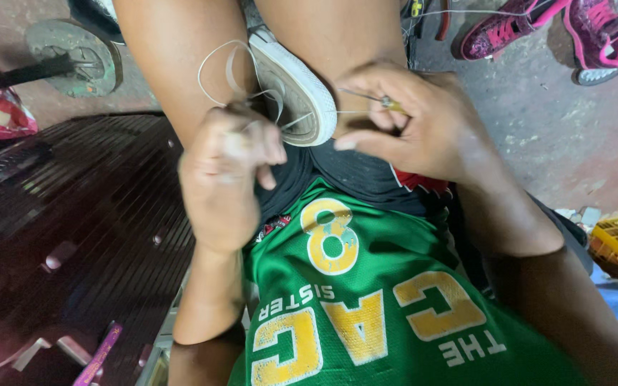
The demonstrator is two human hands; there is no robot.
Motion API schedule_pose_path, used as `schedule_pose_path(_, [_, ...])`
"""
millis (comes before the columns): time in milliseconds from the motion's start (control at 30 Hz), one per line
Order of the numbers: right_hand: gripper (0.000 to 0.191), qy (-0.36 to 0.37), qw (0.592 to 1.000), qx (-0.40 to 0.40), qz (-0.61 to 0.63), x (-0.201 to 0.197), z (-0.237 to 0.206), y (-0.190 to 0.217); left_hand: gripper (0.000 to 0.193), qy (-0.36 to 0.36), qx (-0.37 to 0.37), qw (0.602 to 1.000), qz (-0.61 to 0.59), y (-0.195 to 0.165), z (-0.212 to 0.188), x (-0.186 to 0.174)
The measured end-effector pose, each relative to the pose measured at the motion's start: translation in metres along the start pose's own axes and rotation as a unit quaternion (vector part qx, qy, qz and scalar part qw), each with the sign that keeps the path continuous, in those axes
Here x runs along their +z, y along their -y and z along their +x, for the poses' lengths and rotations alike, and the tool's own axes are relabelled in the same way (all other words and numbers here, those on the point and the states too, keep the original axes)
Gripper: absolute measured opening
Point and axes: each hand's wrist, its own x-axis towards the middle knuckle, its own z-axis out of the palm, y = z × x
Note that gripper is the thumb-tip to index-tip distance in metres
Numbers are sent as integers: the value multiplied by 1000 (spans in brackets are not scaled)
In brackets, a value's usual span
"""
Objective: The person sews the sole of a white slip-on shoe using a needle and white thread. They repeatedly push the needle through the sole and pull the thread tight, working along the edge of the sole while holding the shoe on their lap.
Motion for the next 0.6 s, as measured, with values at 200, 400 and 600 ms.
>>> schedule_pose_path(200, [20,-78,955,-122,258,-17,-5,-15,25,51,269,828,489,-1,8,3])
schedule_pose_path(400, [21,-49,848,-165,501,6,16,-6,46,92,251,843,467,3,27,-8])
schedule_pose_path(600, [20,10,858,-69,509,14,26,3,56,76,273,844,457,13,32,-16])
